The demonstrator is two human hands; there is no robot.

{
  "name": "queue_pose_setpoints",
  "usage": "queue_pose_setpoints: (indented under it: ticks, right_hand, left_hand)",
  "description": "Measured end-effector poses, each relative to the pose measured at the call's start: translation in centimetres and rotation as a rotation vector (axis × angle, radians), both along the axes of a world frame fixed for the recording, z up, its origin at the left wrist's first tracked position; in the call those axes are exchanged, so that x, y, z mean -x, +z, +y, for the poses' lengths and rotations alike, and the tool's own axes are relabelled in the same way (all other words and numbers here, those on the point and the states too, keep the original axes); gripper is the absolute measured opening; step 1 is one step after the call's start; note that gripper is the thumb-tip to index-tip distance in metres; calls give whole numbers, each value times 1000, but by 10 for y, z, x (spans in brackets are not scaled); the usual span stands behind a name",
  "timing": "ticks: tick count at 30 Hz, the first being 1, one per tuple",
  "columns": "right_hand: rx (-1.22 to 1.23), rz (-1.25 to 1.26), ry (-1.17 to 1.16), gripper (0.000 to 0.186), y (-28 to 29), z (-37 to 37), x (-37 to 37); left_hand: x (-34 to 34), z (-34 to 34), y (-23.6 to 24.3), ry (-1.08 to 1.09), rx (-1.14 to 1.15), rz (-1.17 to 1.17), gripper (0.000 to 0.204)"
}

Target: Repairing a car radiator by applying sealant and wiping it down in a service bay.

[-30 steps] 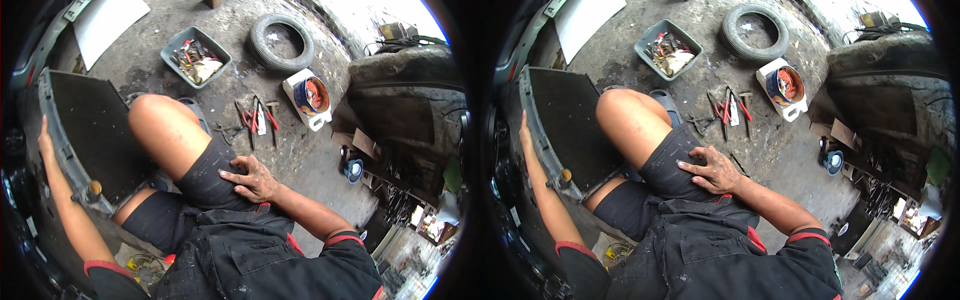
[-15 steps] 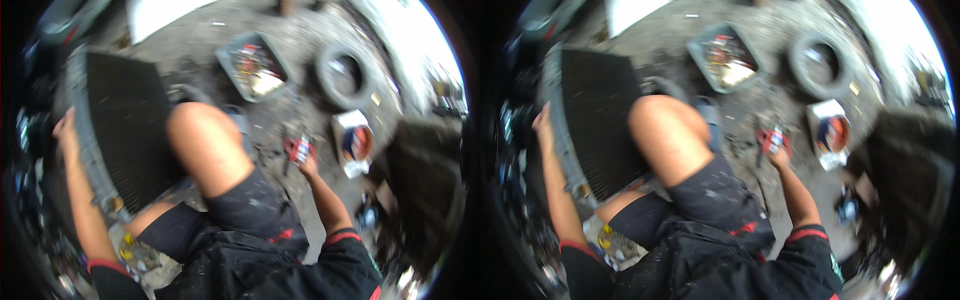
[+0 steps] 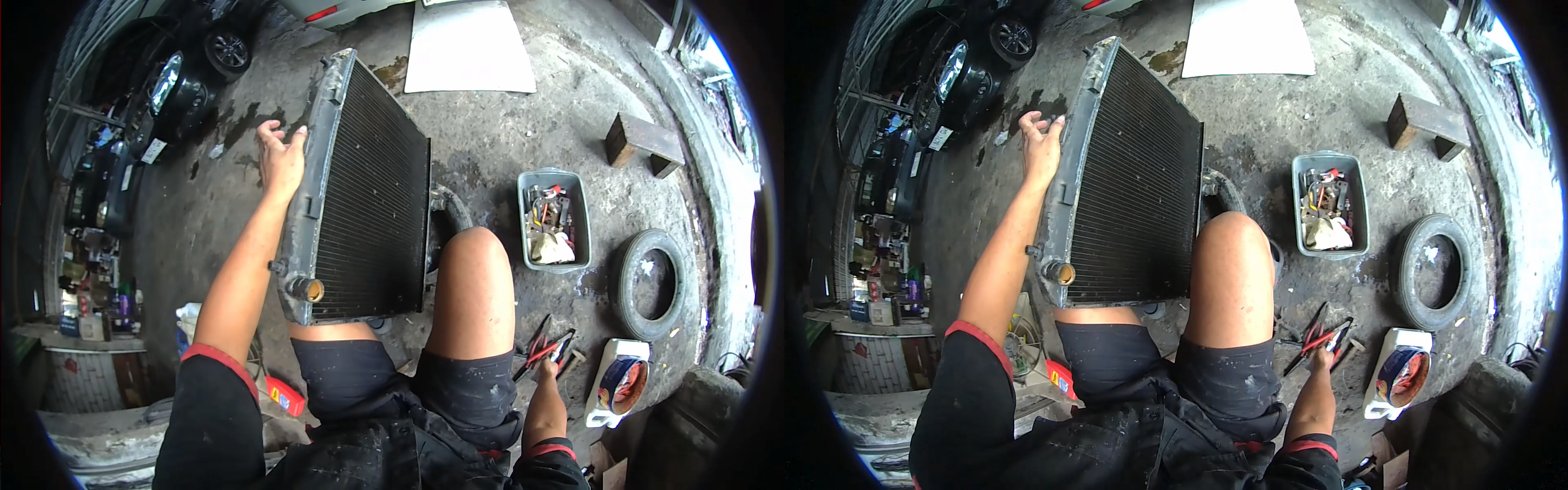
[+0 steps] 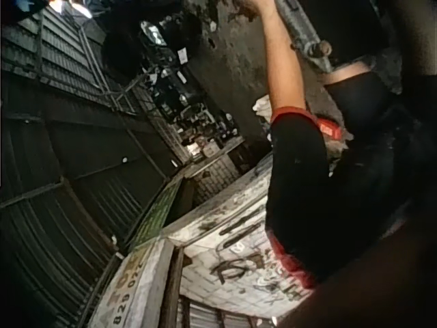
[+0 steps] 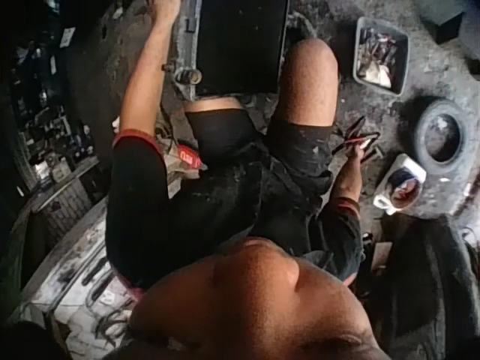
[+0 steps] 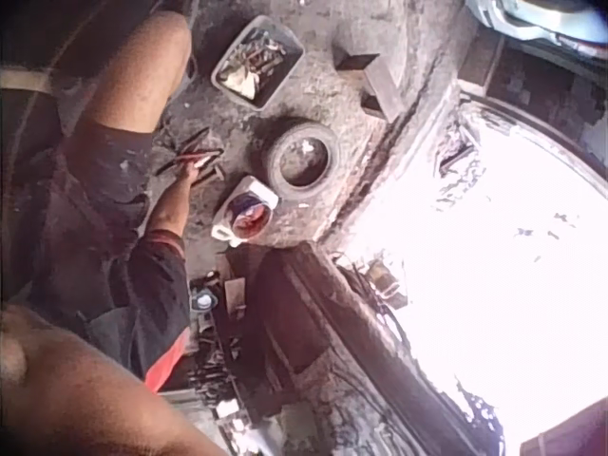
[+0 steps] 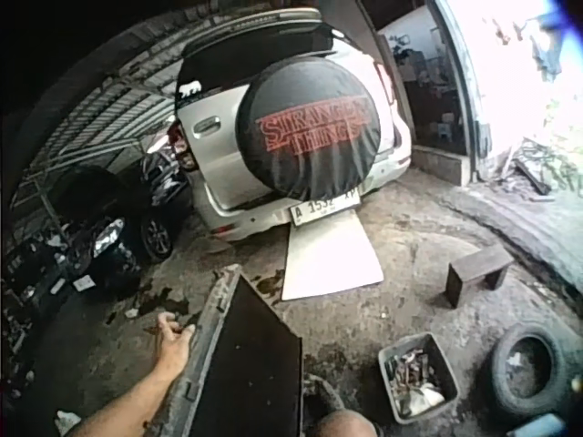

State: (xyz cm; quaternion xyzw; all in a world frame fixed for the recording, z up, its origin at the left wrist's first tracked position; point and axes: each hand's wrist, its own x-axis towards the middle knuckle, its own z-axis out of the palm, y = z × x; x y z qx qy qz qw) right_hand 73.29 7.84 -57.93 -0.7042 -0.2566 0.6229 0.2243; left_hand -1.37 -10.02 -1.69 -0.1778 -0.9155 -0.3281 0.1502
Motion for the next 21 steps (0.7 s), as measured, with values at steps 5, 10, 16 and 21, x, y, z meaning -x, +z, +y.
queue_pose_setpoints:
  ticks: [5, 10, 16, 21]
  right_hand:
    - [-285, -180, -23, 42, 89, -11, 43]
    - [-274, 82, 307, 24, 292, -10, 196]
    - [-286, 580, 690, 27, 485, -6, 248]
    - [69, 1278, 779, 50, 558, -44, 283]
  left_hand:
    - [-31, 51, 28, -218, 85, 138, 52]
    - [-58, 37, 65, -399, 466, 409, 51]
    - [-95, 29, 75, -566, 463, 297, 48]
    - [-116, 12, 91, -574, 303, 68, 32]
